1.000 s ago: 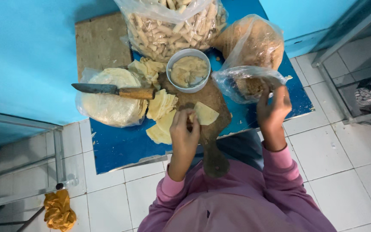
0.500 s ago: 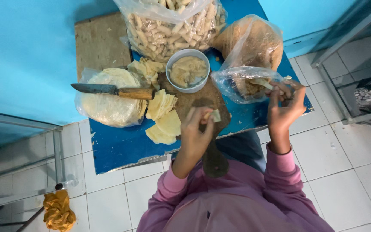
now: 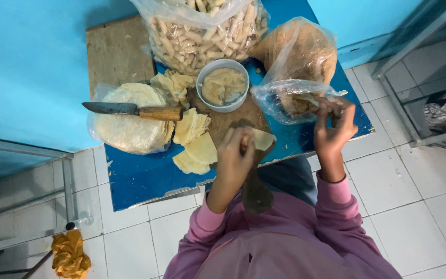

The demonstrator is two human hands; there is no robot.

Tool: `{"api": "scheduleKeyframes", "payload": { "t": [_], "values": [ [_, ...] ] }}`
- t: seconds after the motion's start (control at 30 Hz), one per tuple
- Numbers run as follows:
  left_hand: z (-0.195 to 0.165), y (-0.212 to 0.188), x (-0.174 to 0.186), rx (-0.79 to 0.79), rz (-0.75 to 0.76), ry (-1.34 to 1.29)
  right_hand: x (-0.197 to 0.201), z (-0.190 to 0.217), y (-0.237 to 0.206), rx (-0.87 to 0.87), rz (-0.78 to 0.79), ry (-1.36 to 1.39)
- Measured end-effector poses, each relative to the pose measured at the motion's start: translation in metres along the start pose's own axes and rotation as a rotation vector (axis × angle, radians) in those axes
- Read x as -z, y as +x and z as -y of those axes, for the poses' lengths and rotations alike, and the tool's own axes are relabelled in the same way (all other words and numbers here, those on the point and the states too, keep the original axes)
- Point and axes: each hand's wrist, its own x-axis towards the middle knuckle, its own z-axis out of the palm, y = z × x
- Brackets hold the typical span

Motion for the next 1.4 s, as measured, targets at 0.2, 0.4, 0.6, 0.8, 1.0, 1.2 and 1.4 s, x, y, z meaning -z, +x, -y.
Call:
{"api": "scheduleKeyframes", "payload": {
  "t": [0.2,0.4,0.6,0.8,1.0,1.2,1.4],
  "values": [
    [0.005,-0.022,0.018,0.093,0.024,0.160,-0.002,-0.005,0.004,-0.080,-0.036,0.102],
    [0.005,-0.034,0.024,0.006,-0.036,0.148,0.004,-0.010,0.009,-0.195,-0.024,0.222],
    [0.003,-0.037,0.027,0.157,-0.026,0.085,0.014,-0.014,0.012,-0.230,-0.058,0.226],
    [0.002,-0.037,0.027,0.141,-0.051,0.100,0.034,-0.007,0.002,-0.291,-0.071,0.318],
    [0.004,-0.036,0.025,0.160,-0.074,0.107,0.031,0.017,-0.034,-0.397,0.131,0.419],
    [0.010,-0.032,0.027,0.141,-0.083,0.035,0.005,0.024,-0.069,-0.307,0.288,0.444],
    [0.015,-0.029,0.025,0.135,-0.109,-0.005,0.011,0.022,-0.074,0.326,0.453,0.239]
  ]
}}
